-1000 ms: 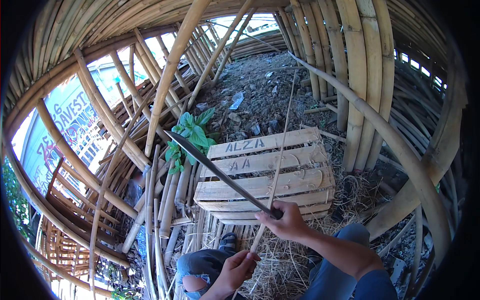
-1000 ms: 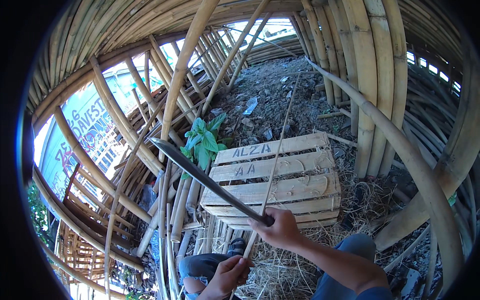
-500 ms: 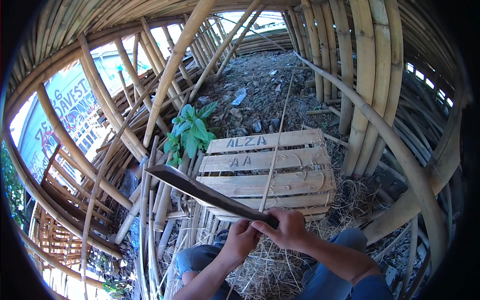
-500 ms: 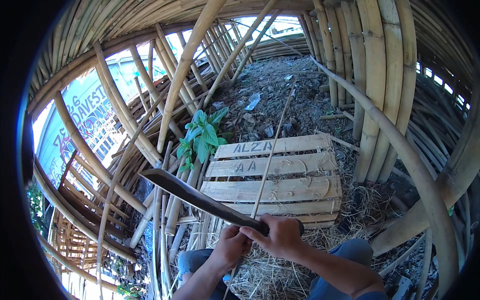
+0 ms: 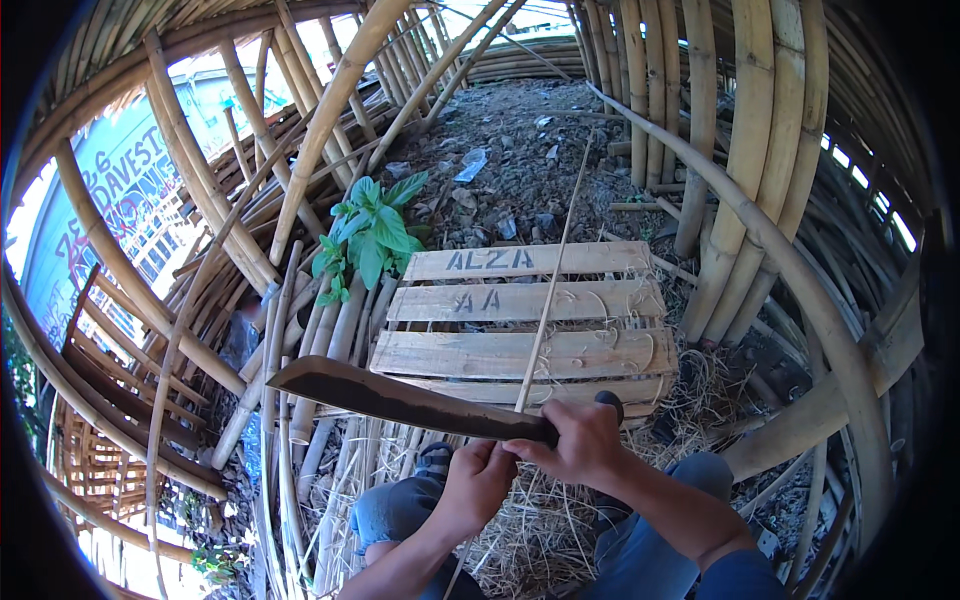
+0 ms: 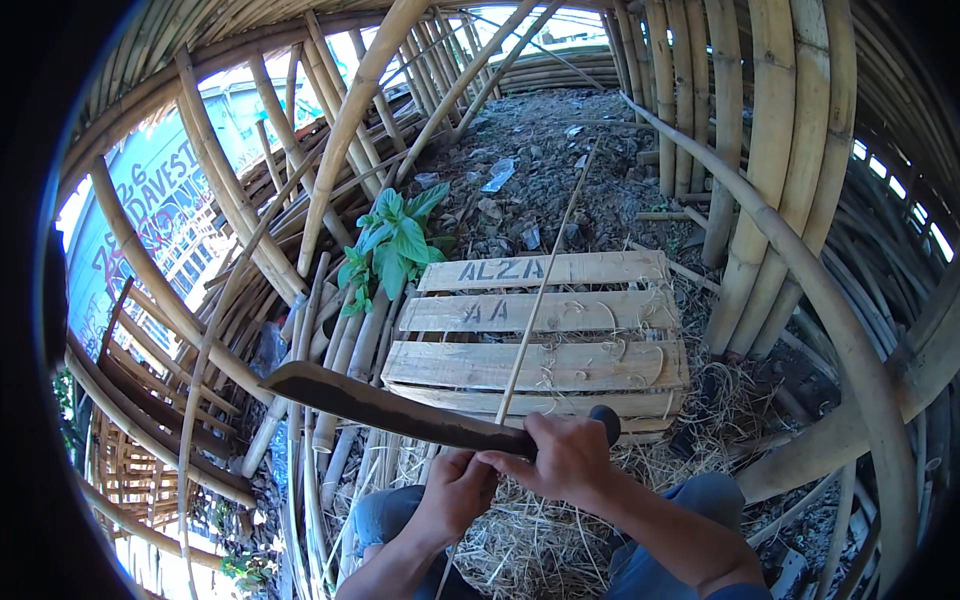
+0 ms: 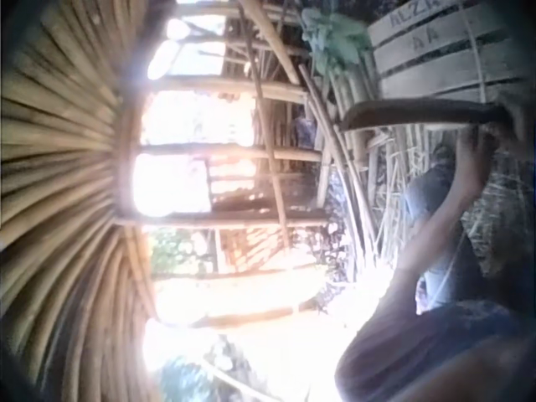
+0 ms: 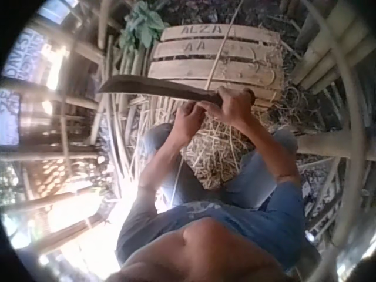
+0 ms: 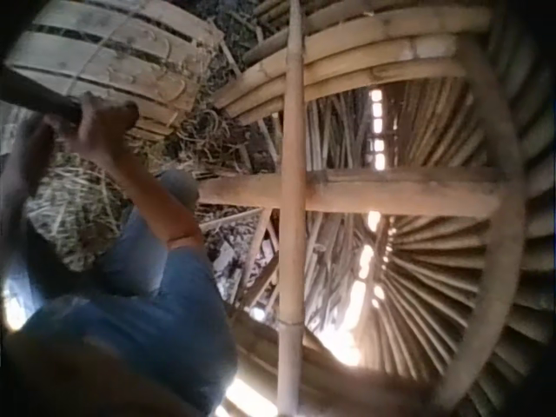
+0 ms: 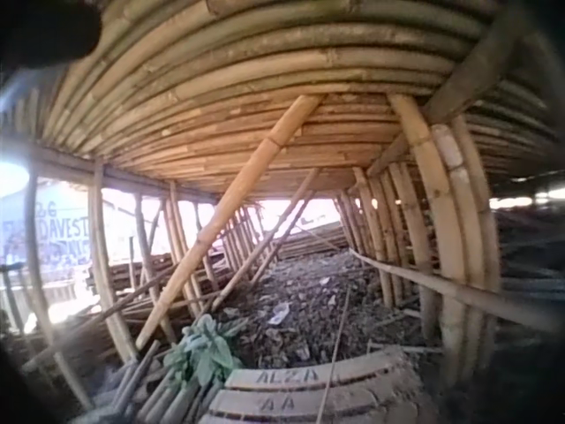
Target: The person scrapes a bamboo strip using a machete over a wooden crate, sets them down, and gathers bamboo pieces on the ground by hand.
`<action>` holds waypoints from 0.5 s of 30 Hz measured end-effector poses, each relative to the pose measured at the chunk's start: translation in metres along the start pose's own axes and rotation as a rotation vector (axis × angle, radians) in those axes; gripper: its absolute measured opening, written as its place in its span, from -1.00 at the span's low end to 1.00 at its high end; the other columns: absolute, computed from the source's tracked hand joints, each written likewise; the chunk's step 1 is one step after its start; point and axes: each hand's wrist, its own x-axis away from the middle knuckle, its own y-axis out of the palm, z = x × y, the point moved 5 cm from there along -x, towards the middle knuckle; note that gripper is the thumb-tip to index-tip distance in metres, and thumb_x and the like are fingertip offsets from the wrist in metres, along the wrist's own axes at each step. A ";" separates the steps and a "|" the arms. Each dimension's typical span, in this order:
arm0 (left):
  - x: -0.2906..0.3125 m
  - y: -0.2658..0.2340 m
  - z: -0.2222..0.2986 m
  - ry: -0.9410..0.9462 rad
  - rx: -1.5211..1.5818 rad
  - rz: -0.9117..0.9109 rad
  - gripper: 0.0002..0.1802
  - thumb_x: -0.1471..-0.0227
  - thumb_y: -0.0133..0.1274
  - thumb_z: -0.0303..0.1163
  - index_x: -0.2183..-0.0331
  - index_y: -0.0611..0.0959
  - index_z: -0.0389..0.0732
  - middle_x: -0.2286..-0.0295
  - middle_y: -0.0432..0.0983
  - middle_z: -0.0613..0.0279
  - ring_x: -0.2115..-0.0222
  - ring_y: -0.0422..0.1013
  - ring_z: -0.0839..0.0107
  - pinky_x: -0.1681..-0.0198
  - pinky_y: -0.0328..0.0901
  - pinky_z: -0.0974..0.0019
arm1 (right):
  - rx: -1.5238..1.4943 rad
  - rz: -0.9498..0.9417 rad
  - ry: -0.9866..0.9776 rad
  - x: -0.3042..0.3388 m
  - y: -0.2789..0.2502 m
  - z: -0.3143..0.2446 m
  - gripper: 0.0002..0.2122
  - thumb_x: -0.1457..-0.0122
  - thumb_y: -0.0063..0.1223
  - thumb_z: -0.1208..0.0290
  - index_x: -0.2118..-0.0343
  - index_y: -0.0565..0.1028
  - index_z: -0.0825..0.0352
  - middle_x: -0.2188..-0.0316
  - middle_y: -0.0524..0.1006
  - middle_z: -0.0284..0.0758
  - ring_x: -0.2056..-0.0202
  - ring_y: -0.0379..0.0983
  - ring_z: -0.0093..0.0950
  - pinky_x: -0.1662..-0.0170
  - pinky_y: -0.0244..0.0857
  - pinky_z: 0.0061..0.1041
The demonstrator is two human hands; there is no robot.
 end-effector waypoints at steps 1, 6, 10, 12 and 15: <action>0.001 -0.001 0.001 -0.004 0.001 0.002 -0.75 -0.21 -0.13 -0.32 0.36 0.53 -0.31 0.63 0.30 0.46 0.65 0.14 0.72 0.62 0.03 0.58 | 0.030 -0.003 -0.046 0.000 0.000 -0.002 -0.45 0.02 0.07 -0.20 0.68 0.38 0.32 0.79 0.39 -0.25 0.72 0.42 -0.28 0.65 0.26 -0.37; 0.008 0.001 0.009 0.002 0.021 -0.011 -0.75 -0.22 -0.16 -0.35 0.37 0.51 -0.30 0.64 0.26 0.47 0.67 0.13 0.72 0.64 0.02 0.57 | 0.021 0.048 -0.089 -0.003 0.000 -0.001 -0.43 0.03 0.07 -0.22 0.70 0.34 0.31 0.79 0.37 -0.27 0.73 0.41 -0.32 0.66 0.26 -0.39; 0.010 -0.002 0.008 0.012 0.010 0.010 -0.75 -0.23 -0.17 -0.33 0.40 0.49 -0.27 0.72 0.20 0.50 0.77 0.07 0.73 0.75 -0.06 0.56 | 0.074 0.119 -0.199 -0.002 -0.002 -0.002 -0.42 0.02 0.04 -0.24 0.71 0.29 0.29 0.84 0.33 -0.30 0.78 0.37 -0.37 0.72 0.22 -0.41; 0.013 -0.003 0.011 -0.034 0.081 -0.039 -0.72 -0.23 -0.17 -0.31 0.44 0.47 -0.28 0.69 0.22 0.46 0.70 0.09 0.71 0.68 -0.02 0.55 | 0.091 0.111 -0.198 -0.002 -0.004 -0.003 -0.42 0.02 0.04 -0.24 0.72 0.29 0.29 0.85 0.33 -0.30 0.78 0.37 -0.38 0.72 0.22 -0.41; 0.016 -0.002 0.011 -0.056 0.060 -0.032 -0.70 -0.23 -0.16 -0.28 0.47 0.45 -0.26 0.71 0.18 0.46 0.73 0.07 0.70 0.69 -0.05 0.54 | 0.120 0.124 -0.230 -0.004 -0.006 0.000 -0.42 0.01 0.03 -0.23 0.72 0.29 0.29 0.85 0.33 -0.31 0.78 0.37 -0.40 0.74 0.20 -0.41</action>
